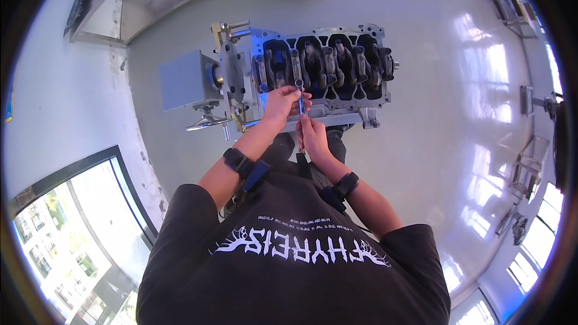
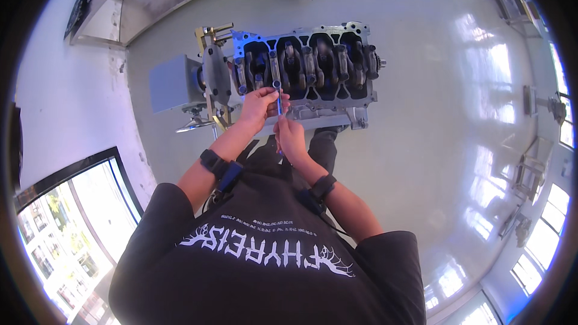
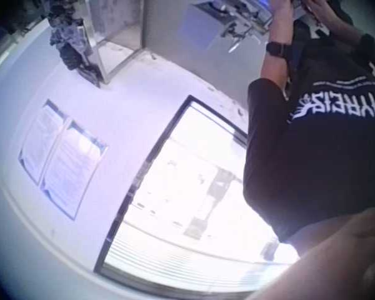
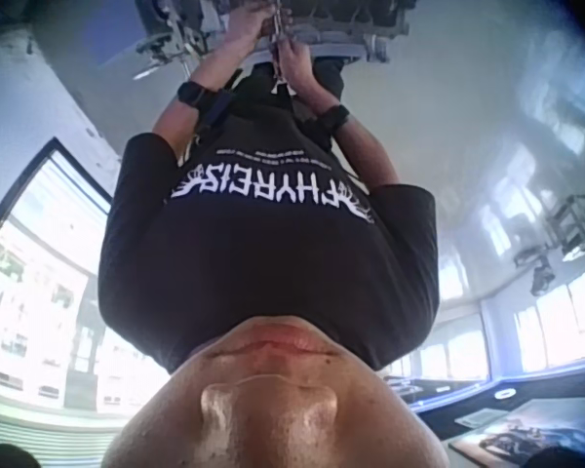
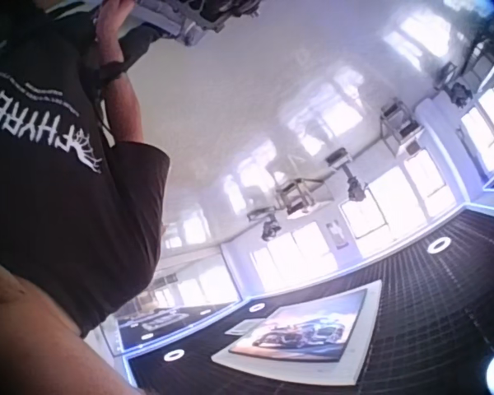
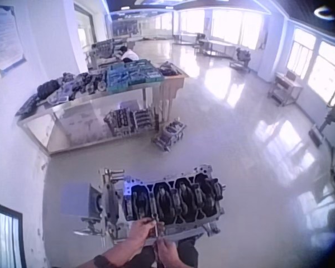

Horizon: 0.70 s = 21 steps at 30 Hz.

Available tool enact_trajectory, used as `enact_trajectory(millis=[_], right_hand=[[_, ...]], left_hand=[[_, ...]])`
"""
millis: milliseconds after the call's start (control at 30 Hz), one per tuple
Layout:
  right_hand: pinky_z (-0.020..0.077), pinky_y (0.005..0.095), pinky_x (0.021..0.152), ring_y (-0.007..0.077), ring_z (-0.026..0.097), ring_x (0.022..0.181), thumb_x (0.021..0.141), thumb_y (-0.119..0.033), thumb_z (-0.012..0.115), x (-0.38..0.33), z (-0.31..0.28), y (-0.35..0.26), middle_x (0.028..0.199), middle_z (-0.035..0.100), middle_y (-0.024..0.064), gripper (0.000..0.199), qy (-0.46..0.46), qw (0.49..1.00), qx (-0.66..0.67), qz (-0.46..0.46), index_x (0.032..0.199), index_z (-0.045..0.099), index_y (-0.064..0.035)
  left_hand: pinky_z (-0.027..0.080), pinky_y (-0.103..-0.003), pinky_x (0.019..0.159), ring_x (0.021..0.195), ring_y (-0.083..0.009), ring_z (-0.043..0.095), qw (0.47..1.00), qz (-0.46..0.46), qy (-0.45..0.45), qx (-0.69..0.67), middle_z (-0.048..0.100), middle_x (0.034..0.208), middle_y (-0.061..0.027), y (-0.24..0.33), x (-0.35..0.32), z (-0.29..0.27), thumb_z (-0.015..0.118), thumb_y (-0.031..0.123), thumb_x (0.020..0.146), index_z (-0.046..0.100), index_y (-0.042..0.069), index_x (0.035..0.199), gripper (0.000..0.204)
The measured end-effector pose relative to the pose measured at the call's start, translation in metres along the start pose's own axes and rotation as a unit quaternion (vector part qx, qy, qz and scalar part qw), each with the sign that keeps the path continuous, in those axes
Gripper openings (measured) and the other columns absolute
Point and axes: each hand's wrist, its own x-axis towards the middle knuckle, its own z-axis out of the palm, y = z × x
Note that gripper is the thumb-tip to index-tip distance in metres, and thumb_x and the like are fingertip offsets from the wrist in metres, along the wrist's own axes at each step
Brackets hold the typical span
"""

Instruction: The recorder uses various wrenches and hand tools to remove components from an internal combustion engine block mounted on a stand.

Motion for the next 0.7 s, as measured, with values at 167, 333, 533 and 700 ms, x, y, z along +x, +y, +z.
enact_trajectory(millis=[167,333,533,700], right_hand=[[0.0348,0.0259,0.032,0.0097,0.039,0.032,0.099,-0.032,0.039,-0.004,0.001,-0.006,0.047,0.041,0.0010,0.043,-0.003,1.000,-0.002,0.006,0.072,0.050,-0.0005],[0.0339,0.0258,0.032,0.0092,0.039,0.032,0.099,-0.032,0.040,-0.003,-0.004,-0.003,0.047,0.041,0.0004,0.043,-0.013,1.000,0.006,0.007,0.073,0.051,-0.0001],[0.0354,0.0236,0.032,0.0075,0.037,0.032,0.101,-0.033,0.038,-0.002,-0.012,-0.003,0.048,0.041,-0.0006,0.043,-0.025,0.999,-0.018,0.012,0.077,0.051,0.0001],[0.0326,0.0248,0.034,0.0075,0.039,0.035,0.099,-0.031,0.042,0.001,-0.016,-0.006,0.049,0.042,-0.0009,0.041,-0.027,0.999,-0.018,0.021,0.074,0.052,-0.0006]], left_hand=[[0.058,-0.036,0.074,0.083,-0.0238,0.068,1.000,-0.005,0.003,0.002,0.065,0.098,-0.0158,-0.001,0.000,0.000,0.052,0.008,0.091,0.057,-0.003,0.105,0.018],[0.058,-0.036,0.073,0.083,-0.0241,0.067,1.000,0.004,0.006,-0.001,0.065,0.097,-0.0159,-0.001,-0.002,0.002,0.052,0.008,0.091,0.057,-0.003,0.105,0.018],[0.058,-0.037,0.073,0.083,-0.0251,0.067,1.000,-0.001,0.002,-0.014,0.065,0.097,-0.0158,-0.001,-0.004,0.005,0.051,0.007,0.092,0.057,-0.003,0.105,0.018],[0.057,-0.038,0.074,0.084,-0.0256,0.067,1.000,-0.006,0.001,-0.024,0.065,0.097,-0.0156,-0.002,0.000,0.004,0.050,0.006,0.092,0.056,-0.003,0.106,0.018]])
